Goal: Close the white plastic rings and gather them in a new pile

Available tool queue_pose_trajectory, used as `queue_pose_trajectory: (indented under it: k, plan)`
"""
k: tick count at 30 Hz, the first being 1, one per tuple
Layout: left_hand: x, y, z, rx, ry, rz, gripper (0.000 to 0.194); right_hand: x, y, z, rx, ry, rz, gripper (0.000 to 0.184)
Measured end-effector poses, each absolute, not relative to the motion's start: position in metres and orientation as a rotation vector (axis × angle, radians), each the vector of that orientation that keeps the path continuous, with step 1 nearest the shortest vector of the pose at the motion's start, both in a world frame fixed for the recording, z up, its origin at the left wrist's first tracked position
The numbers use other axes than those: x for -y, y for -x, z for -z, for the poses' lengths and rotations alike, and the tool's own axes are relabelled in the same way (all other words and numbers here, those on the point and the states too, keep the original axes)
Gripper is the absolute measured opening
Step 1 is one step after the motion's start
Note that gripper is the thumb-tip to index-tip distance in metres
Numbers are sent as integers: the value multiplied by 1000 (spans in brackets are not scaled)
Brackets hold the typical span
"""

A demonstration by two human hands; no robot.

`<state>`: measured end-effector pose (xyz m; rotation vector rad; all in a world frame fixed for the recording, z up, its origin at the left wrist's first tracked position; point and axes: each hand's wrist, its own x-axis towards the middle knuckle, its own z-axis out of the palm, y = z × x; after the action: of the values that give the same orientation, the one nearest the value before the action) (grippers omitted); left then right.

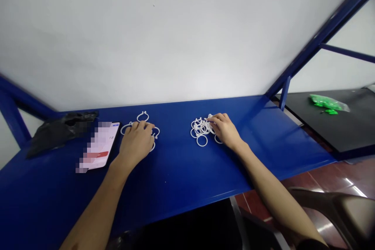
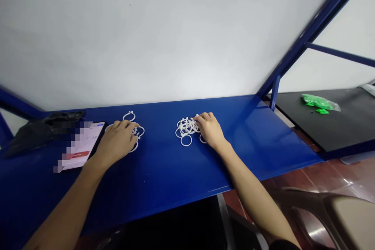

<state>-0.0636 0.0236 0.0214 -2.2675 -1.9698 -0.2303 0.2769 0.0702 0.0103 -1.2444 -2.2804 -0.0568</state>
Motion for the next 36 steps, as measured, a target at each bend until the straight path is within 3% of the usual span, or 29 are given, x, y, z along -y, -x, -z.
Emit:
queue_pose_trajectory:
  k: [11, 16, 21, 24, 29, 31, 34, 36]
  plan:
    - [-27, 63, -26, 2069, 2305, 327, 33, -56, -247, -4, 2425, 1248, 0, 44]
    - [-26, 63, -26, 2072, 2290, 397, 29, -58, -250, -2, 2345, 1323, 42, 42]
    - [-27, 66, -28, 2072, 2211, 629, 21, -54, -252, -5, 2331, 1263, -8, 46]
    - [-25, 60, -37, 2057, 2196, 957, 17, -48, -245, -7, 2300, 1205, -46, 48]
    - [-14, 35, -45, 2233, 2686, 1494, 18, -28, -212, -8, 2313, 1041, -388, 44]
    - [-10, 26, -40, 2330, 2833, 1609, 21, -18, -196, -8, 2256, 1030, -563, 33]
    - [-7, 18, -29, 2366, 2822, 1678, 17, -5, -181, -8, 2104, 1054, -750, 16]
    - [-5, 16, -24, 2391, 2801, 1618, 17, 0, -178, -7, 2005, 1069, -810, 16]
